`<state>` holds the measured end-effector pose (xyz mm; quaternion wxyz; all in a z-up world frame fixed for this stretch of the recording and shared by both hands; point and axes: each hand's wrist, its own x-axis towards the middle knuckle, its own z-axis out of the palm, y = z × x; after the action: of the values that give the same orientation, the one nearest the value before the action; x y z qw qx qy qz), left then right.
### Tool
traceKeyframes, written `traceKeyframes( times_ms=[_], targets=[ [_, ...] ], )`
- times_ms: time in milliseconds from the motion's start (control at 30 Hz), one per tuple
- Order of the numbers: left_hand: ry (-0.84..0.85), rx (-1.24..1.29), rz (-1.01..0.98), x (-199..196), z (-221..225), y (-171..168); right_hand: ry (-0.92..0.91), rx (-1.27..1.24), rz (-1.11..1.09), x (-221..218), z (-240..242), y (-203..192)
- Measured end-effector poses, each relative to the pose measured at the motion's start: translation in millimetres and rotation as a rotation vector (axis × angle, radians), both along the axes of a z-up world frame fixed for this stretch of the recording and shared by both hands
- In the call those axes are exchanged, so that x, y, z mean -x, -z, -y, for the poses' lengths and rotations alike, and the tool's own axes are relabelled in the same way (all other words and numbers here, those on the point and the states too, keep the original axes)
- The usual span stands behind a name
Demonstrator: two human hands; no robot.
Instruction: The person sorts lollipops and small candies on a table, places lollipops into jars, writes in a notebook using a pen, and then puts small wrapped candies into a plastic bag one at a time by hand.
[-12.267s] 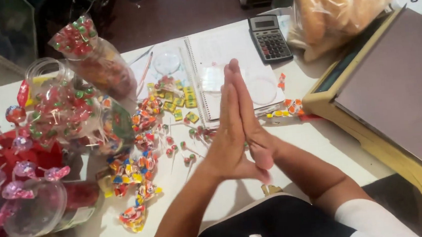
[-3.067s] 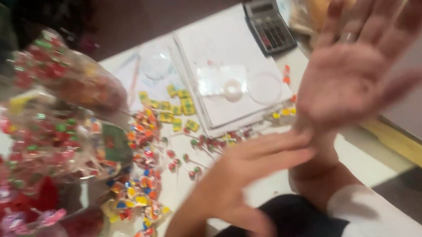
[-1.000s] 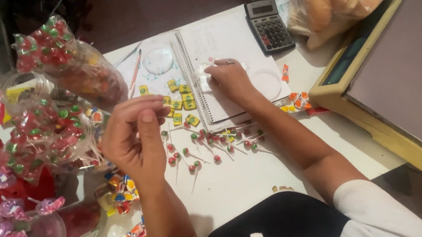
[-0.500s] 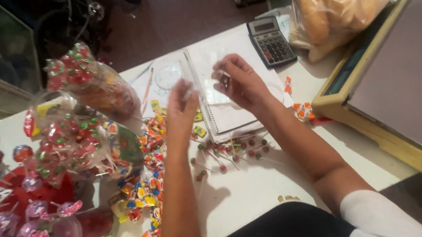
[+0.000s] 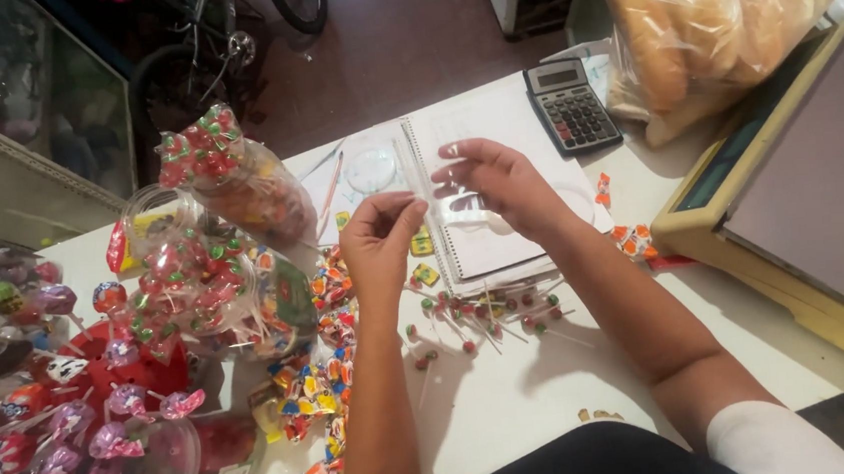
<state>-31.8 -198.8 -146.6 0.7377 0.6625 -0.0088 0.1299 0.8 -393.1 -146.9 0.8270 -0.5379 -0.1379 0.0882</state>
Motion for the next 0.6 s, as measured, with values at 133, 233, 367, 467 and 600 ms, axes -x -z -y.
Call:
traceKeyframes(
  times_ms=[133,233,367,467,600],
  targets=[
    [-0.001,-0.089,0.003,11.2,3.9,-17.5,0.111,0.119,0.059,0.9,-2.0,2.0],
    [0.005,-0.081,-0.039,17.0,3.4,-24.2,0.136,0.167,0.076,3.3,-2.1,3.2],
    [0.024,-0.105,-0.006,15.2,7.0,-21.0,0.177,0.222,0.148,6.0,-4.2,-1.8],
    [0.056,-0.059,0.064,11.6,6.2,-18.8,0.256,0.213,0.174,8.7,-5.1,-12.0],
    [-0.007,-0.111,0.059,9.0,-0.7,-13.2,0.231,0.16,0.169,14.9,-4.7,-19.1]
  ],
)
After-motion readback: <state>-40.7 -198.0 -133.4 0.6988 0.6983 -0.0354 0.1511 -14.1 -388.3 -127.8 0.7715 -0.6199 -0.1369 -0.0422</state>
